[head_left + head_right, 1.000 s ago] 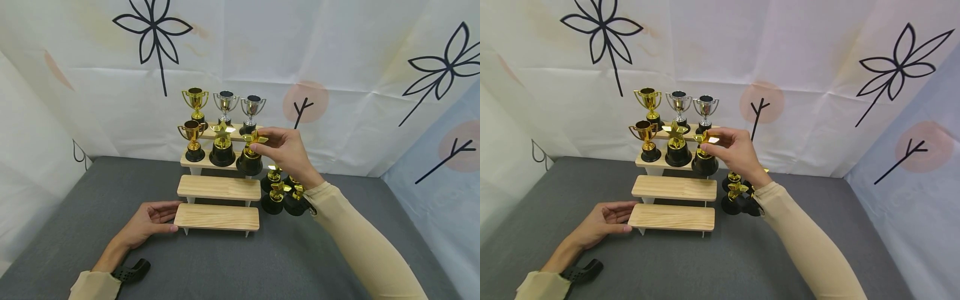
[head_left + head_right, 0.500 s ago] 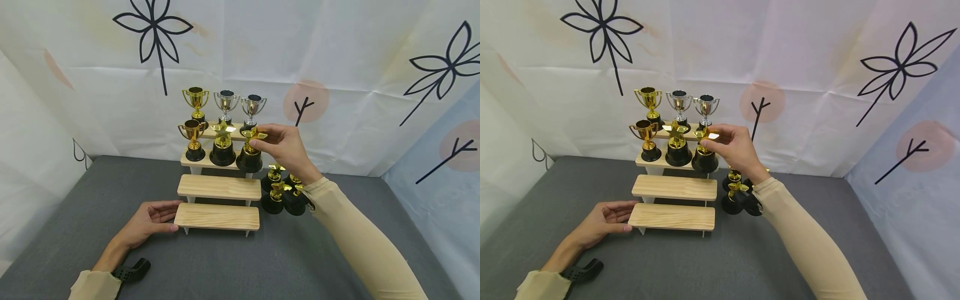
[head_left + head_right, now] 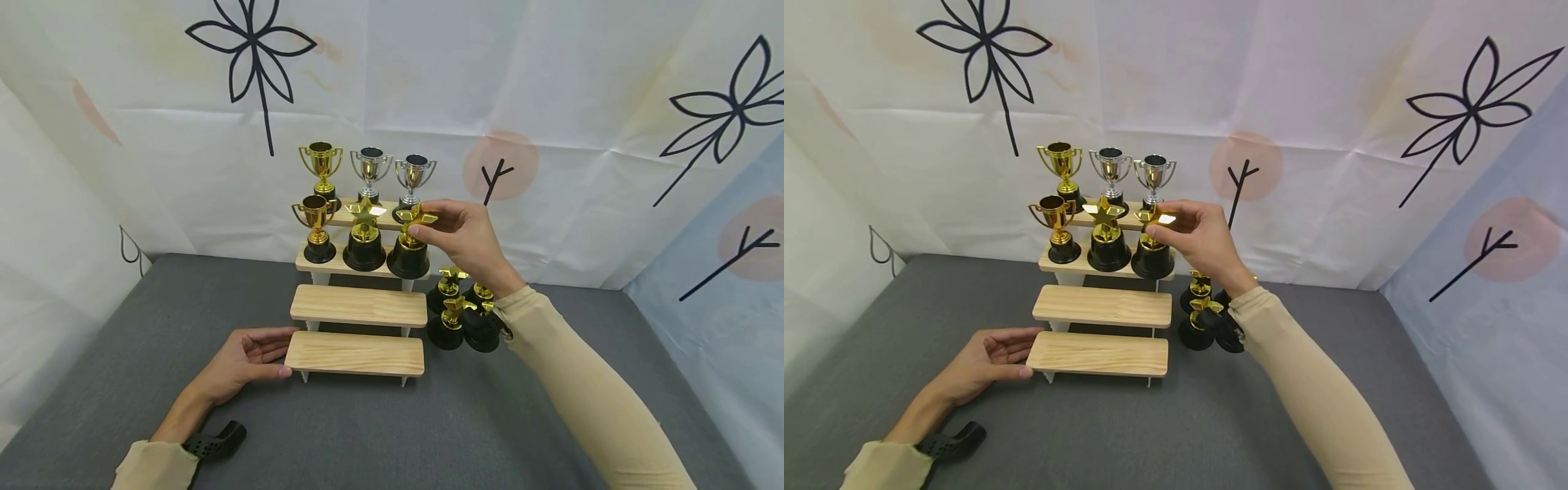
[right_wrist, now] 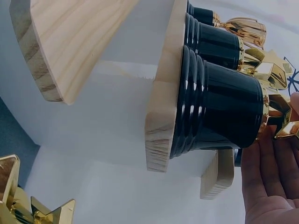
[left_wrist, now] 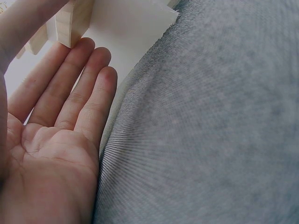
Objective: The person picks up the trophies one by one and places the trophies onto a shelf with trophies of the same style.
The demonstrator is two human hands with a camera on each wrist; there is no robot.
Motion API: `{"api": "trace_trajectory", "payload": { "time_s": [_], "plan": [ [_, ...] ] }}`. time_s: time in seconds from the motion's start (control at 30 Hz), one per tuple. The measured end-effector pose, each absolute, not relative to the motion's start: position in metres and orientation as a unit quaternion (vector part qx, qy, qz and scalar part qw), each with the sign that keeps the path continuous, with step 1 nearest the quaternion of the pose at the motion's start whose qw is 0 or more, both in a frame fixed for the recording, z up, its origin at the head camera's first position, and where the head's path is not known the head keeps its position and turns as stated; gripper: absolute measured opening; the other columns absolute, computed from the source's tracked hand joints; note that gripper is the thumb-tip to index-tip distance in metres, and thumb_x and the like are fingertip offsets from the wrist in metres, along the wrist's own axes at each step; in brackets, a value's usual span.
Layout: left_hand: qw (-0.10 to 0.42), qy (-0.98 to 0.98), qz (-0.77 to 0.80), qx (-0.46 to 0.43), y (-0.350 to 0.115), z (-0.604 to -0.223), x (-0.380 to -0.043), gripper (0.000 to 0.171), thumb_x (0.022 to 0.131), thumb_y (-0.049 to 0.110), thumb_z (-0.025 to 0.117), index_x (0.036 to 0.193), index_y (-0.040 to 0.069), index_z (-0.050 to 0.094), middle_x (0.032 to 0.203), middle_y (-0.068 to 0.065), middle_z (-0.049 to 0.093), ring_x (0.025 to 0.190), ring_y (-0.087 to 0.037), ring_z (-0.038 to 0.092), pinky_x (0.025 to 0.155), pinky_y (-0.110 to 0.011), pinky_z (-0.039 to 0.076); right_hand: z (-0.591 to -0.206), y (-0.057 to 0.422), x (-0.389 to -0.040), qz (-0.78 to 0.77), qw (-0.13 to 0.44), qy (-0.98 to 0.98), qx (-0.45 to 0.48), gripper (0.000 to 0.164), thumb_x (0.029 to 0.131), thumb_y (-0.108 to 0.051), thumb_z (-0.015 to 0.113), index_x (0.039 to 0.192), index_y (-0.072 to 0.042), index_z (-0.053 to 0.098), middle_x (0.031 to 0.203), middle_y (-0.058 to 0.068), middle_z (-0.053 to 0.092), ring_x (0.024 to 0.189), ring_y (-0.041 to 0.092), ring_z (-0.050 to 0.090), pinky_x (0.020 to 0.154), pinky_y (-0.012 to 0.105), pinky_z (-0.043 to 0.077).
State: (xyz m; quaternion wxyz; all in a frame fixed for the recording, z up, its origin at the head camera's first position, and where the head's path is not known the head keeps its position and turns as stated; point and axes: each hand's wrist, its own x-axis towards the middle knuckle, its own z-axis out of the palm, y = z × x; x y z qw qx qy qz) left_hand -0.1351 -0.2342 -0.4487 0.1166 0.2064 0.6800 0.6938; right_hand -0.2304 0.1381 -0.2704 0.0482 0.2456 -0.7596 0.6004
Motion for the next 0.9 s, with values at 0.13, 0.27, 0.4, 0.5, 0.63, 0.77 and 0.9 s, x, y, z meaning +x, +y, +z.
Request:
{"api": "trace_trajectory", "payload": {
  "time_s": [0.13,0.27,0.4,0.5,0.63,0.77,0.9],
  "plan": [
    [0.116,0.682,0.693,0.206,-0.234,-0.4486,-0.1352,0.067,0.082,-0.011,0.077,0.139,-0.023,0.043,0.138,-0.023,0.058,0.121,-0.015,0.063,0.102,-0.031,0.054,-0.2716,0.1381,-0.2307,0.603,0.048,-0.758,0.244,0.034,0.09,0.001,0.075,0.122,0.007,0.069,0.105,0.013,0.074,0.093,0.018,0.073,0.088,0.032,0.062],
    [0.115,0.683,0.691,0.205,-0.2341,-0.4485,-0.1353,0.068,0.082,-0.011,0.077,0.139,-0.023,0.043,0.138,-0.026,0.057,0.12,-0.015,0.063,0.101,-0.031,0.054,-0.2724,0.1383,-0.2316,0.604,0.05,-0.757,0.245,0.034,0.09,0.001,0.076,0.122,0.007,0.069,0.105,0.012,0.074,0.093,0.018,0.073,0.088,0.032,0.062],
    [0.115,0.683,0.692,0.206,-0.2343,-0.4488,-0.1355,0.068,0.082,-0.012,0.077,0.139,-0.023,0.043,0.138,-0.027,0.057,0.121,-0.015,0.063,0.101,-0.031,0.054,-0.2724,0.1384,-0.2317,0.607,0.049,-0.754,0.245,0.034,0.089,0.002,0.076,0.122,0.007,0.068,0.105,0.012,0.074,0.094,0.018,0.073,0.088,0.032,0.062],
    [0.114,0.682,0.692,0.206,-0.2345,-0.4493,-0.1353,0.068,0.082,-0.012,0.077,0.139,-0.023,0.043,0.138,-0.026,0.057,0.121,-0.015,0.063,0.101,-0.031,0.054,-0.2731,0.1389,-0.2316,0.61,0.046,-0.752,0.244,0.035,0.089,0.002,0.076,0.123,0.007,0.068,0.107,0.013,0.073,0.095,0.018,0.073,0.089,0.032,0.062],
    [0.113,0.683,0.692,0.205,-0.2343,-0.4495,-0.1351,0.068,0.082,-0.012,0.077,0.139,-0.023,0.043,0.138,-0.026,0.057,0.121,-0.015,0.063,0.101,-0.031,0.054,-0.2744,0.1403,-0.2307,0.611,0.045,-0.753,0.24,0.037,0.089,0.001,0.077,0.125,0.006,0.068,0.109,0.014,0.073,0.097,0.019,0.073,0.091,0.033,0.061],
    [0.113,0.683,0.692,0.203,-0.2338,-0.4491,-0.1352,0.068,0.082,-0.012,0.077,0.139,-0.023,0.043,0.138,-0.029,0.056,0.121,-0.015,0.063,0.101,-0.031,0.054,-0.2754,0.142,-0.2292,0.603,0.047,-0.761,0.235,0.039,0.089,-0.001,0.078,0.126,0.004,0.068,0.11,0.015,0.073,0.099,0.019,0.073,0.093,0.034,0.06],
    [0.114,0.683,0.693,0.203,-0.2337,-0.4493,-0.1356,0.067,0.082,-0.012,0.077,0.139,-0.023,0.043,0.138,-0.028,0.056,0.121,-0.015,0.063,0.101,-0.031,0.054,-0.276,0.1436,-0.2283,0.599,0.05,-0.765,0.233,0.04,0.089,-0.002,0.078,0.127,0.003,0.068,0.111,0.017,0.073,0.1,0.02,0.072,0.094,0.034,0.06]
  ]
}}
